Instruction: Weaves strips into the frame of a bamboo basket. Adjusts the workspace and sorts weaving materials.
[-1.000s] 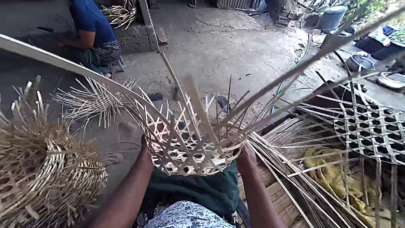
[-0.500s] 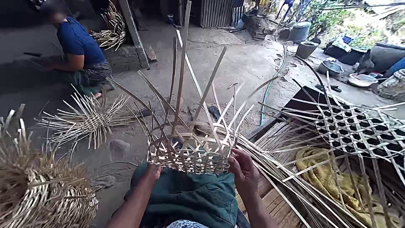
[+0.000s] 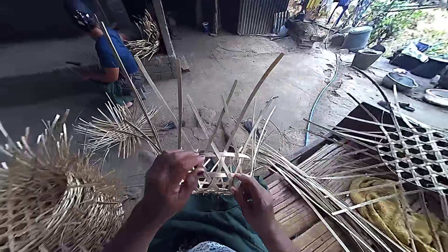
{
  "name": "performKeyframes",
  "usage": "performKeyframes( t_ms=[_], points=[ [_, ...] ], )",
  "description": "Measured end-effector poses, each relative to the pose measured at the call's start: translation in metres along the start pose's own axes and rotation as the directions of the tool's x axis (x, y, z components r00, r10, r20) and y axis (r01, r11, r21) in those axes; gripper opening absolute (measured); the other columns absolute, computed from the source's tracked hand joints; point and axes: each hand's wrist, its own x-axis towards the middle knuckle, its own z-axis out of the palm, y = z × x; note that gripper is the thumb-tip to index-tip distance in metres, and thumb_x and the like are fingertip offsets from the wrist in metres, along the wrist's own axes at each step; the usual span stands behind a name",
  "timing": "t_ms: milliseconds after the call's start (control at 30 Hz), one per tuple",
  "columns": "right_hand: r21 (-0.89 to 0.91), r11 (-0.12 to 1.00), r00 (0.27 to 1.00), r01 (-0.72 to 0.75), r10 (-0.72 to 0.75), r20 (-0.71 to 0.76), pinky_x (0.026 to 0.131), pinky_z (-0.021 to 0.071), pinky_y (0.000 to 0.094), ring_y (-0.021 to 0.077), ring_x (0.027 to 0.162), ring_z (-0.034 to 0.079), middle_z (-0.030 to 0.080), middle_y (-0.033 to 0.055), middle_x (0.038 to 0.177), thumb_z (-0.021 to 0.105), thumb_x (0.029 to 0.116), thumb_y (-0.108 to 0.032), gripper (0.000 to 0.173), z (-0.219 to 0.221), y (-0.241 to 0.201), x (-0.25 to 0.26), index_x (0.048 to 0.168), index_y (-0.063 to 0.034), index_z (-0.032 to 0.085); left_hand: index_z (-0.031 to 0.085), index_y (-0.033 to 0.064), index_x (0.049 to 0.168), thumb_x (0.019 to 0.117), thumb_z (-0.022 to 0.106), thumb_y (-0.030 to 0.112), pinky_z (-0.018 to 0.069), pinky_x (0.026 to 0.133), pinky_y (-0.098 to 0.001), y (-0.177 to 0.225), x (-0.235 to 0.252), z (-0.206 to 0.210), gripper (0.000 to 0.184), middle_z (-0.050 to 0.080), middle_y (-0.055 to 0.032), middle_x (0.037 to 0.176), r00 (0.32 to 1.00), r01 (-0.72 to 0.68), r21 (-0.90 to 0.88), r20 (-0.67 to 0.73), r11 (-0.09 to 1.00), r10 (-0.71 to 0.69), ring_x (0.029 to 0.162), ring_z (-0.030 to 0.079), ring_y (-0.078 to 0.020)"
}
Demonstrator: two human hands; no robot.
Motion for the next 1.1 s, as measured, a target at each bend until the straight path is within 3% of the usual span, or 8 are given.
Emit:
performKeyframes(
  t_ms=[233,400,533,667,800,933,1033,1100],
  points=[
    [-0.073,0.993,0.993,0.093,-0.087,0.080,0.058,0.0555,0.0261,0.0093,0.065,0.063,0.070,0.0028,0.082,0.067,0.0989,-0.032,0.030,0.002,-0.011,0.003,0.117,-0.0082,0.072,0.076,0.0146,0.115,0.0967,0.065,0.041,0.0509,0.091,-0.0521,-0.007,0.004,0.031,0.034,0.071,-0.0115,0.115,0.999,0.047,0.320,-0.012,0.946,-0.045,0.107,0.066,-0.0312],
    [-0.057,0.996,0.994,0.068,-0.063,0.094,0.057,0.0547,0.0263,0.0092,0.064,0.062,0.069,0.0032,0.083,0.067,0.0992,-0.030,0.030,-0.001,-0.008,0.006,0.119,-0.0075,0.071,0.073,0.0119,0.121,0.0978,0.057,0.051,0.0423,0.106,-0.0601,-0.010,-0.006,0.029,0.049,0.075,-0.0099,0.102,0.989,0.128,0.390,0.022,0.912,-0.149,0.101,0.070,-0.0296],
    [-0.042,0.996,0.994,0.075,-0.071,0.082,0.058,0.0548,0.0255,0.0086,0.064,0.062,0.069,0.0021,0.081,0.069,0.0976,-0.029,0.029,0.002,-0.017,0.014,0.116,-0.0073,0.072,0.072,0.0073,0.119,0.0942,0.066,0.047,0.0376,0.112,-0.0577,-0.011,-0.008,0.038,0.047,0.075,-0.0083,0.094,0.983,0.178,0.181,-0.074,0.967,-0.167,0.091,0.070,-0.0216],
    [-0.065,0.988,0.990,0.140,-0.137,0.045,0.063,0.0566,0.0261,0.0099,0.070,0.065,0.072,0.0028,0.086,0.069,0.0978,-0.028,0.024,-0.010,-0.026,0.033,0.113,-0.0098,0.073,0.067,0.0081,0.120,0.0925,0.072,0.050,0.0344,0.118,-0.0511,-0.013,-0.005,0.034,0.050,0.068,-0.0034,0.094,0.954,0.260,-0.052,-0.143,0.964,-0.265,0.098,0.065,-0.0125],
    [-0.030,0.988,0.988,0.151,-0.150,0.036,0.060,0.0549,0.0226,0.0075,0.068,0.064,0.070,0.0036,0.087,0.068,0.0983,-0.023,0.017,-0.019,-0.027,0.035,0.109,-0.0108,0.074,0.064,0.0057,0.123,0.0933,0.072,0.047,0.0417,0.112,-0.0437,-0.023,-0.018,0.046,0.051,0.068,-0.0008,0.096,0.933,0.297,-0.231,-0.137,0.926,-0.333,0.095,0.064,-0.0069],
    [-0.068,0.996,0.991,0.057,-0.065,-0.114,0.062,0.0549,0.0194,0.0061,0.070,0.062,0.068,0.0072,0.091,0.066,0.0997,-0.020,0.023,-0.032,-0.023,0.037,0.117,-0.0057,0.071,0.060,0.0102,0.124,0.0988,0.068,0.033,0.0577,0.083,-0.0232,-0.031,-0.036,0.057,0.036,0.066,0.0080,0.099,0.908,0.246,-0.458,-0.198,0.854,-0.368,0.090,0.065,-0.0011],
    [-0.222,0.974,0.995,-0.047,0.027,-0.092,0.055,0.0517,0.0275,0.0118,0.062,0.059,0.067,0.0078,0.082,0.064,0.0989,-0.023,0.034,-0.034,-0.020,0.042,0.125,-0.0030,0.071,0.061,0.0184,0.125,0.1002,0.066,0.031,0.0528,0.100,-0.0293,-0.037,-0.042,0.052,0.028,0.067,0.0132,0.099,0.899,0.251,-0.486,-0.204,0.837,-0.388,0.096,0.065,-0.0007],
    [-0.253,0.967,0.999,-0.026,0.019,-0.028,0.054,0.0537,0.0315,0.0144,0.062,0.061,0.070,0.0085,0.085,0.062,0.1006,-0.026,0.034,-0.027,-0.018,0.044,0.125,-0.0044,0.071,0.060,0.0096,0.123,0.1002,0.065,0.030,0.0558,0.096,-0.0299,-0.046,-0.045,0.051,0.032,0.067,0.0065,0.099,0.893,0.277,-0.389,-0.232,0.878,-0.385,0.098,0.066,-0.0045]
  ],
)
